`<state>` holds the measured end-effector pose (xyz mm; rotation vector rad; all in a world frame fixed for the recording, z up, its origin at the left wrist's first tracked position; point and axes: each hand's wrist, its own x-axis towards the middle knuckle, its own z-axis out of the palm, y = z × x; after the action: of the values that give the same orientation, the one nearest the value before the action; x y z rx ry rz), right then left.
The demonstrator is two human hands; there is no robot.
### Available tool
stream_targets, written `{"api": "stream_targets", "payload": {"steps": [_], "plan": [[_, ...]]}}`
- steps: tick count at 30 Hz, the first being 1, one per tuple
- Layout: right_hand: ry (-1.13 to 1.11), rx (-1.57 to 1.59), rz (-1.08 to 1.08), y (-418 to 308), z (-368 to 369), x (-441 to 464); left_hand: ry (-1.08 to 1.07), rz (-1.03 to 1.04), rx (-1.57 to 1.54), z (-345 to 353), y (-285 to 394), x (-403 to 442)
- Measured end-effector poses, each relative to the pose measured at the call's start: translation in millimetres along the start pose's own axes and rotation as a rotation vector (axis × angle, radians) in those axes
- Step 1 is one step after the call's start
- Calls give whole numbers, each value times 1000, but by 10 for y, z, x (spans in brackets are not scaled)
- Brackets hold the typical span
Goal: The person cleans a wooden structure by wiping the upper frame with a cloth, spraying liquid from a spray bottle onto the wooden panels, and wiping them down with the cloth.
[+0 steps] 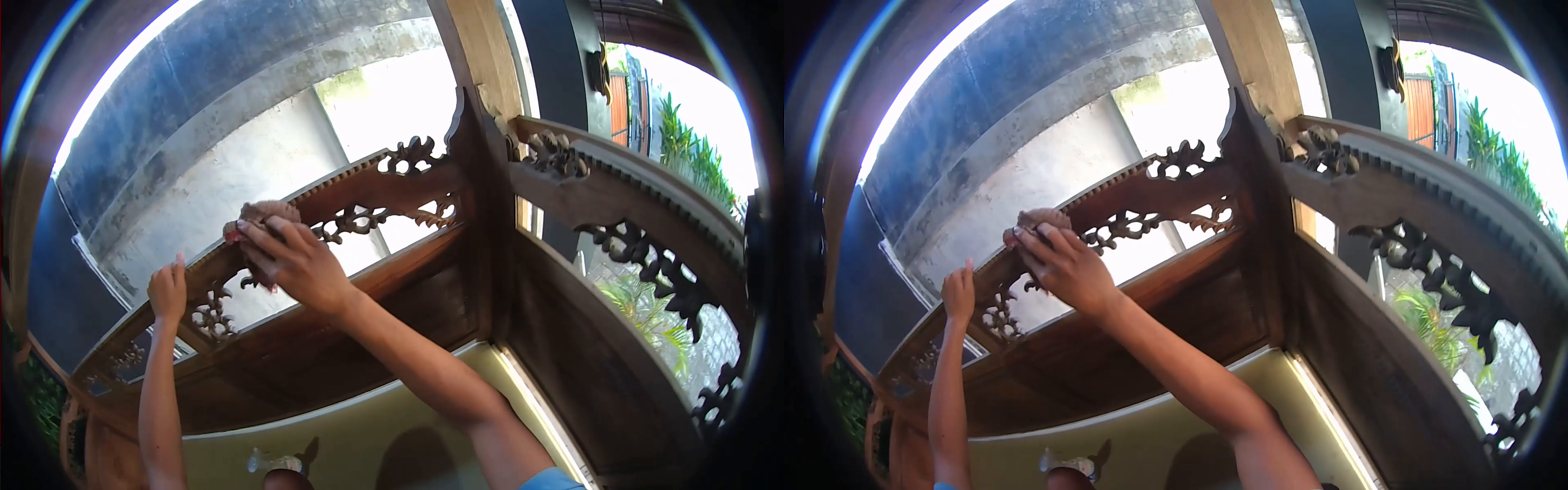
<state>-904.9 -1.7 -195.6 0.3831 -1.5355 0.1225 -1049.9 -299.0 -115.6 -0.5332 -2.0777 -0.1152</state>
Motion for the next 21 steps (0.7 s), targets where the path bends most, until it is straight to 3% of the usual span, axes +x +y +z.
{"api": "stream_targets", "payload": {"steps": [2, 6, 8, 9, 11, 13, 16, 20, 21], "plan": [[-41, -80, -44, 542, -305, -94, -102, -27, 12, -17, -29, -37], [-202, -343, 34, 1386, -1155, -312, -104, -22, 96, 123, -230, -75], [-295, -339, 270, 1547, -1521, -296, -35, 31, 34, 176, -272, -92], [-233, -376, 259, 1680, -1595, -295, 53, 90, -28, 202, -264, -101], [-193, -385, 246, 1890, -1698, -264, -57, 56, -10, 115, -218, -77], [-34, -575, 268, 2003, -1713, -144, -82, -7, -118, 14, -67, -54], [-156, -808, 240, 2014, -1431, -484, -129, -32, -126, -36, -55, -41], [-222, -708, 326, 1819, -1395, -1155, -123, -17, -130, -135, 69, -31], [-168, -616, 431, 1691, -1380, -1317, -168, -27, -118, -151, 82, -28]]}}
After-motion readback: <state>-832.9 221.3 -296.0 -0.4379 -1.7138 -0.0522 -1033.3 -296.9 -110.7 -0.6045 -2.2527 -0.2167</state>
